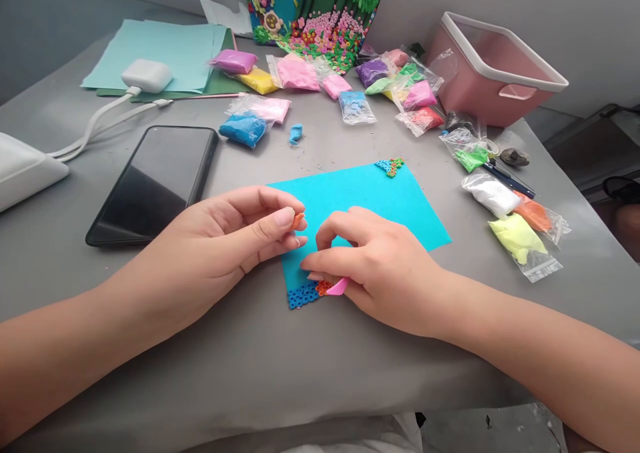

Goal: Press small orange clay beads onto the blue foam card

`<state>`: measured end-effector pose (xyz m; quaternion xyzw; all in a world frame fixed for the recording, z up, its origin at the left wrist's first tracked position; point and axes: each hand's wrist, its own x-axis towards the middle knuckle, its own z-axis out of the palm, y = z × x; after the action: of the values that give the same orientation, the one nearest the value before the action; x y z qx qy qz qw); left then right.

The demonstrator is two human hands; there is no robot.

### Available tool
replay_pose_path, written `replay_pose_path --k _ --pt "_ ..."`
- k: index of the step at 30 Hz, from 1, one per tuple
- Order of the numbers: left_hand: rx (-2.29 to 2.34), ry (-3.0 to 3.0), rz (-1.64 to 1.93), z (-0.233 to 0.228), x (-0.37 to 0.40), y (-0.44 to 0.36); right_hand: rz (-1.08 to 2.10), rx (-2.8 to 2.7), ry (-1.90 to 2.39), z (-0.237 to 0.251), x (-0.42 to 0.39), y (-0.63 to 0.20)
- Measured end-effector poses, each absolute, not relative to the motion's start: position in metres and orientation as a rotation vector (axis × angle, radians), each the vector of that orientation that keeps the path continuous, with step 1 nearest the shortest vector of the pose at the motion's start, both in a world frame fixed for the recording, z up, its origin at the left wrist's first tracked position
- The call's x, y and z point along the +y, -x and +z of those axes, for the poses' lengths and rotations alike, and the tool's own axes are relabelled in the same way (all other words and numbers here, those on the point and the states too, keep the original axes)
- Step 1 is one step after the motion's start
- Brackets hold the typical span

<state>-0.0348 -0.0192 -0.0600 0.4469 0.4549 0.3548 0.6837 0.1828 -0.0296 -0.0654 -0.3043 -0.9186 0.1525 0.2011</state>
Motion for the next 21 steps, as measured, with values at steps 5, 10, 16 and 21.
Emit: replay_pose_path --k 5,10,16,21 --pt "1.025 -1.004 0.793 -0.0594 -0.0197 0.0356 0.455 -2.618 0.784 -0.0668 -0.0296 -0.182" --pt "1.021 -0.998 0.799 -0.059 -0.0187 0.0358 0.472 -2.578 0.783 -0.0659 -0.0286 -0.1814" --pt "1.011 -0.967 0.788 -0.0594 -0.0198 0.0359 0.535 -2.494 0.736 -0.0631 -0.0302 -0.1815" --pt "1.015 -0.976 0.796 -0.0602 -0.0196 0.0352 0.481 -2.534 0.715 -0.0643 -0.0301 -0.183"
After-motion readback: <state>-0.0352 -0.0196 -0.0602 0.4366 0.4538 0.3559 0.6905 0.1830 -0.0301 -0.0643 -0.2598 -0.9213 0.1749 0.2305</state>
